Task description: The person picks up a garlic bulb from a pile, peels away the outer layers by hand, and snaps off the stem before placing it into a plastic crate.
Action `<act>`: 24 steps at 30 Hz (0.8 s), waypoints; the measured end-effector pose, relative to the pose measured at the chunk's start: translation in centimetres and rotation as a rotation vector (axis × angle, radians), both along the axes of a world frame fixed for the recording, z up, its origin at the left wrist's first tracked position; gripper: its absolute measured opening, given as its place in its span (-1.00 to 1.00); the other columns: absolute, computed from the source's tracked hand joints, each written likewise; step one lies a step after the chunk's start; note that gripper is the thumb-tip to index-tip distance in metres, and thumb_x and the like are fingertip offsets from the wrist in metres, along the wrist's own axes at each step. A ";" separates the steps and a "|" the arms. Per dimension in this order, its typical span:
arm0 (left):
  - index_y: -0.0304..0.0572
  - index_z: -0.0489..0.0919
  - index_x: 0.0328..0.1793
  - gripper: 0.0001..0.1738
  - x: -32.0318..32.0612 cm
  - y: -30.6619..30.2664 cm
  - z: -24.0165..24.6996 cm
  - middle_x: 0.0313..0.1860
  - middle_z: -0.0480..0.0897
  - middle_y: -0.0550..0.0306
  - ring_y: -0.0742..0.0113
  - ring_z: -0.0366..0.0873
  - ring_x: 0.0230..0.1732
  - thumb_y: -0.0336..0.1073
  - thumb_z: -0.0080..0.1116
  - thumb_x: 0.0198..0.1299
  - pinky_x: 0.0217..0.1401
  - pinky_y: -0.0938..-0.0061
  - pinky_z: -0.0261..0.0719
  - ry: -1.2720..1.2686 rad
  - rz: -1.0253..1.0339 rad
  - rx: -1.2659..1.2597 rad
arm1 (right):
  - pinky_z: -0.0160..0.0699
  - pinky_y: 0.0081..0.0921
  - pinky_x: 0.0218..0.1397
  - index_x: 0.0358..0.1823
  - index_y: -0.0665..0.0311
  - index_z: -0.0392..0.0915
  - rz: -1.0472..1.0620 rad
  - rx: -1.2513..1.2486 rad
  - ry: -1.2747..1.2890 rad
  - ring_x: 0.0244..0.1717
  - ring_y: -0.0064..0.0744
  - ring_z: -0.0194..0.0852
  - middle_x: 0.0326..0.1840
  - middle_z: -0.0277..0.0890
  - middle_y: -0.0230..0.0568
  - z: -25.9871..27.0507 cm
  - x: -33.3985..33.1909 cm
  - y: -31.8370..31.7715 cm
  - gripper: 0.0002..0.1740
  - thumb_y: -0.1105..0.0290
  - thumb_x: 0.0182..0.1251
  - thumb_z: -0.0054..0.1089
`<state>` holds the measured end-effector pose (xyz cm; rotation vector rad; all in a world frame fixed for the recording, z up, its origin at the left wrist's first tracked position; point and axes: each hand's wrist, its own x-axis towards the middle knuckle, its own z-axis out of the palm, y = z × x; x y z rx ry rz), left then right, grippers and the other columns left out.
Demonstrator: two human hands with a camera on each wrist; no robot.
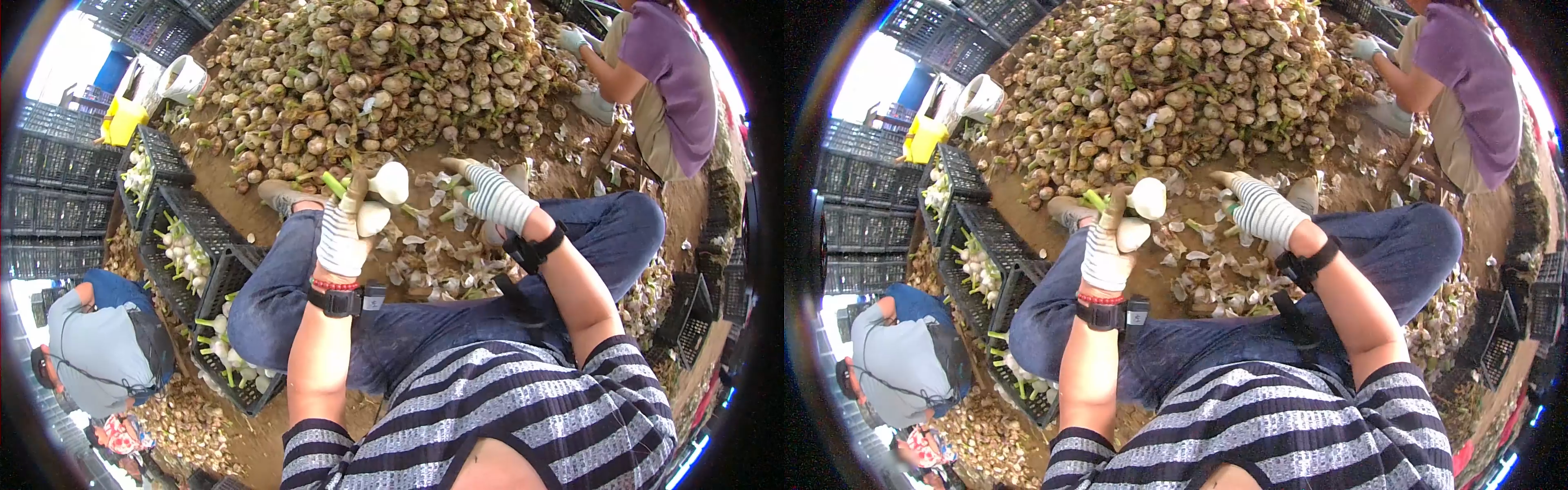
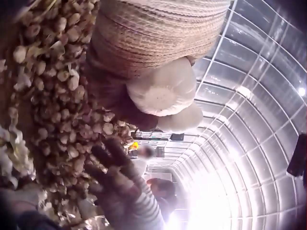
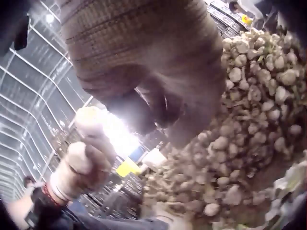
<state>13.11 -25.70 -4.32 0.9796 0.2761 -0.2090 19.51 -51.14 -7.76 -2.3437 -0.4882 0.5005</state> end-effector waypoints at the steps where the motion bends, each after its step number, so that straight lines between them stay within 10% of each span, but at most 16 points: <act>1: -0.15 0.51 0.16 -0.57 -0.5 0.2 -1.9 -0.11 0.63 0.18 0.41 0.60 -0.15 -0.12 0.27 0.25 -0.16 0.57 0.60 -0.210 -0.040 0.277 | 0.40 -0.33 0.26 0.32 0.29 0.33 0.022 0.182 0.041 0.18 -0.11 0.46 0.12 0.51 0.10 2.1 -0.4 0.8 -0.48 0.47 0.29 -0.01; 4: -0.08 0.39 0.34 -0.50 -0.5 0.1 -1.3 0.05 0.58 0.14 0.30 0.59 -0.03 -0.12 0.14 0.34 0.00 0.47 0.65 -0.348 -0.073 0.489 | 0.42 -0.47 0.20 0.28 0.27 0.39 0.099 0.508 0.032 0.09 -0.38 0.49 0.07 0.57 -0.06 5.8 -1.1 2.9 -0.56 0.40 0.39 0.01; 6: -0.08 0.42 0.31 -0.50 0.0 0.4 -0.3 0.01 0.61 0.12 0.28 0.59 -0.02 -0.08 0.16 0.32 -0.04 0.43 0.67 0.165 -0.046 -0.494 | 0.43 -0.49 0.19 0.22 0.27 0.44 0.112 0.511 0.176 0.08 -0.40 0.51 0.03 0.60 -0.08 7.4 -1.1 3.9 -0.62 0.33 0.44 0.01; 7: -0.09 0.47 0.25 -0.50 0.0 0.4 0.3 -0.01 0.63 0.12 0.26 0.60 -0.02 -0.01 0.17 0.29 -0.08 0.42 0.68 0.210 -0.060 -0.550 | 0.49 -0.48 0.08 0.11 0.30 0.51 0.071 0.623 0.152 -0.03 -0.43 0.53 -0.06 0.63 -0.12 7.4 -1.6 4.6 -0.66 0.25 0.44 0.07; 17: -0.22 0.49 0.08 -0.59 -9.2 14.5 8.5 -0.02 0.62 -0.02 0.04 0.63 -0.07 -0.02 0.06 0.36 0.00 0.15 0.72 -0.085 0.904 -0.095 | 0.48 -0.61 -0.38 -0.02 0.30 0.57 -0.013 0.344 0.366 -0.37 -0.62 0.45 -0.33 0.55 -0.37 5.6 -2.2 4.8 -0.67 0.19 0.45 0.03; 22: -0.32 0.43 0.19 -0.35 -14.4 28.1 8.2 0.07 0.57 -0.10 -0.05 0.57 0.04 0.15 0.08 0.30 0.09 0.02 0.66 -0.027 1.156 -0.194 | 0.52 -0.55 -0.29 0.01 0.38 0.55 0.054 0.356 0.457 -0.36 -0.54 0.51 -0.25 0.59 -0.27 -4.6 -2.3 5.6 -0.68 0.28 0.43 0.07; 24: -0.50 0.40 0.18 -0.02 -13.6 33.0 8.4 0.18 0.51 -0.16 -0.05 0.44 0.23 0.44 0.06 0.12 0.34 -0.01 0.35 -0.043 1.180 0.127 | 0.55 -0.52 -0.26 0.06 0.37 0.53 0.051 0.299 0.614 -0.35 -0.52 0.52 -0.18 0.60 -0.23 -5.9 -2.0 6.8 -0.69 0.33 0.42 0.08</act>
